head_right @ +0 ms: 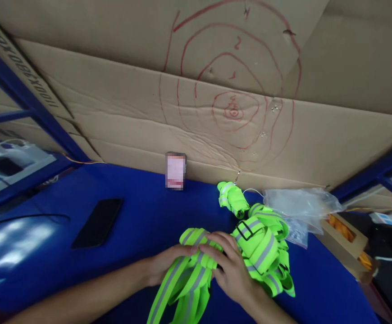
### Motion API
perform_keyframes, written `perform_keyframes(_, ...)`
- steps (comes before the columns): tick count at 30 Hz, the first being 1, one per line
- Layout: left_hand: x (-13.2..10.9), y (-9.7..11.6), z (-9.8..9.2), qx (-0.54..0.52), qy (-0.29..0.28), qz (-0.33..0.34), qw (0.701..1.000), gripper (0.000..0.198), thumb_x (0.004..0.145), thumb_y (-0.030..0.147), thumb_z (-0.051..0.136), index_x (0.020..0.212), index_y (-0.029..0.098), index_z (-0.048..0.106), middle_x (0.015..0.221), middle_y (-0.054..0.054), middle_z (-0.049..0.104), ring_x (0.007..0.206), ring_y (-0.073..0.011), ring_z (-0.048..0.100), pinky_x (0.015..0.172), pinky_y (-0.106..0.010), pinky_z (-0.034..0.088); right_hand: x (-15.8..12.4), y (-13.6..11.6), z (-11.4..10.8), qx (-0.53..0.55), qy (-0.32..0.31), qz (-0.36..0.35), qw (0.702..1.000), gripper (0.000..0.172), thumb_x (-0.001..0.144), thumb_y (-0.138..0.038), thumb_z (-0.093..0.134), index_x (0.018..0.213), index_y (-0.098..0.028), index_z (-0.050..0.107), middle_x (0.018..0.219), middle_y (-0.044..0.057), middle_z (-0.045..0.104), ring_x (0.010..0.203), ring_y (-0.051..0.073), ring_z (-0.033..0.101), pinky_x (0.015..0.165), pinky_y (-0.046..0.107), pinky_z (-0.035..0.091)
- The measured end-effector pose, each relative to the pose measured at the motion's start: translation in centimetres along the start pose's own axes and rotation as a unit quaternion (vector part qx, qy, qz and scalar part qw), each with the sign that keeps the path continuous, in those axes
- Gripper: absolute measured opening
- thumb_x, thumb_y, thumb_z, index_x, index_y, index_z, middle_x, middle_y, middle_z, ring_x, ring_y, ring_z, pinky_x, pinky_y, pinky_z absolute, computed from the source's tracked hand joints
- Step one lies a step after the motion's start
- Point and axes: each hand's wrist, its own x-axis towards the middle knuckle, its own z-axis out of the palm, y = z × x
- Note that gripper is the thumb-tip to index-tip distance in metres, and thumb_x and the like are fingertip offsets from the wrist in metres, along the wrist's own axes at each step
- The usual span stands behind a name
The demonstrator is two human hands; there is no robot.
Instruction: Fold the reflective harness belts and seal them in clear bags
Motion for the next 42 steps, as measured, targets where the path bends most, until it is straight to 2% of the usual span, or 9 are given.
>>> perform_keyframes(6, -0.3, 0.6, 0.1, 0.043, 0.010, -0.012, 0.999, 0.048, 0.069, 0.044, 0.091, 0.105, 0.015, 0.079, 0.107, -0.010, 0.081, 0.096, -0.0241, 0.077, 0.093, -0.033, 0.057, 0.2, -0.3, -0.5, 0.006, -0.009, 0.008, 1.000, 0.058, 0.089, -0.011, 0.056, 0.143, -0.031, 0.059, 0.138, 0.011, 0.064, 0.128, 0.031, 0.060, 0.103, 0.053, 0.056)
perform_keyframes(13, -0.3, 1.0, 0.2, 0.045, 0.020, -0.028, 0.998, 0.045, 0.075, 0.043, 0.088, 0.108, 0.015, 0.078, 0.107, -0.010, 0.081, 0.097, -0.0253, 0.077, 0.092, -0.033, 0.060, 1.0, -0.3, -0.8, 0.011, 0.000, 0.004, 1.000, 0.056, 0.093, -0.015, 0.057, 0.145, -0.038, 0.058, 0.136, 0.006, 0.065, 0.125, 0.031, 0.062, 0.105, 0.052, 0.055)
perform_keyframes(16, -0.1, 1.3, 0.2, 0.039, 0.015, -0.008, 0.999, 0.036, 0.078, 0.039, 0.085, 0.104, 0.015, 0.077, 0.100, -0.009, 0.082, 0.089, -0.0243, 0.078, 0.085, -0.032, 0.062, 1.4, -0.1, -0.8, 0.021, 0.011, -0.005, 1.000, 0.047, 0.096, -0.019, 0.059, 0.141, -0.034, 0.063, 0.135, 0.008, 0.065, 0.127, 0.030, 0.060, 0.107, 0.052, 0.053)
perform_keyframes(20, 0.4, 2.0, 0.0, 0.079, 0.023, 0.040, 0.996, 0.027, 0.086, 0.033, 0.076, 0.104, 0.014, 0.076, 0.097, -0.008, 0.082, 0.084, -0.0226, 0.077, 0.083, -0.032, 0.063, 1.7, 0.5, -0.5, 0.029, -0.023, 0.017, 0.999, 0.037, 0.099, -0.029, 0.056, 0.135, -0.029, 0.066, 0.139, 0.010, 0.063, 0.133, 0.031, 0.056, 0.113, 0.057, 0.046)
perform_keyframes(26, 0.6, 3.0, -0.7, 0.177, 0.076, 0.069, 0.979, 0.027, 0.083, 0.025, 0.074, 0.106, 0.011, 0.076, 0.093, -0.008, 0.080, 0.082, -0.0246, 0.077, 0.081, -0.035, 0.064, 2.2, 0.6, -0.9, 0.071, -0.054, 0.020, 0.996, 0.047, 0.098, -0.042, 0.059, 0.142, -0.025, 0.058, 0.154, 0.014, 0.047, 0.148, 0.032, 0.044, 0.120, 0.056, 0.041)
perform_keyframes(30, 1.1, 3.1, -1.4, 0.186, 0.092, 0.104, 0.973, 0.032, 0.081, 0.026, 0.075, 0.110, 0.012, 0.076, 0.095, -0.009, 0.080, 0.083, -0.0235, 0.077, 0.084, -0.035, 0.063, 2.3, 0.4, -1.1, 0.102, -0.060, 0.025, 0.993, 0.049, 0.101, -0.049, 0.055, 0.143, -0.024, 0.055, 0.153, 0.014, 0.047, 0.149, 0.030, 0.043, 0.123, 0.053, 0.039)
perform_keyframes(35, 1.1, 3.1, -1.5, 0.186, 0.092, 0.065, 0.976, 0.029, 0.080, 0.029, 0.078, 0.104, 0.014, 0.077, 0.088, -0.008, 0.081, 0.075, -0.0215, 0.076, 0.073, -0.029, 0.064, 2.4, -0.1, -0.9, 0.117, -0.029, 0.042, 0.992, 0.040, 0.103, -0.042, 0.054, 0.137, -0.022, 0.059, 0.147, 0.016, 0.052, 0.144, 0.025, 0.049, 0.122, 0.047, 0.041)
perform_keyframes(38, 0.7, 3.1, -0.9, 0.171, 0.099, 0.050, 0.979, 0.031, 0.073, 0.028, 0.085, 0.100, 0.013, 0.077, 0.092, -0.009, 0.082, 0.078, -0.0230, 0.077, 0.075, -0.030, 0.065, 2.3, -0.2, -0.6, 0.149, -0.003, 0.080, 0.986, 0.042, 0.103, -0.042, 0.056, 0.140, -0.022, 0.056, 0.148, 0.016, 0.051, 0.145, 0.025, 0.048, 0.123, 0.046, 0.041)
perform_keyframes(42, 0.0, 3.0, -0.4, 0.173, 0.084, 0.035, 0.981, 0.052, 0.060, 0.020, 0.094, 0.109, 0.015, 0.077, 0.104, -0.011, 0.082, 0.088, -0.0278, 0.079, 0.082, -0.035, 0.065, 2.2, 0.0, -0.1, 0.252, 0.030, 0.190, 0.949, 0.064, 0.098, -0.050, 0.065, 0.151, -0.023, 0.043, 0.151, 0.016, 0.051, 0.139, 0.025, 0.055, 0.118, 0.046, 0.047)
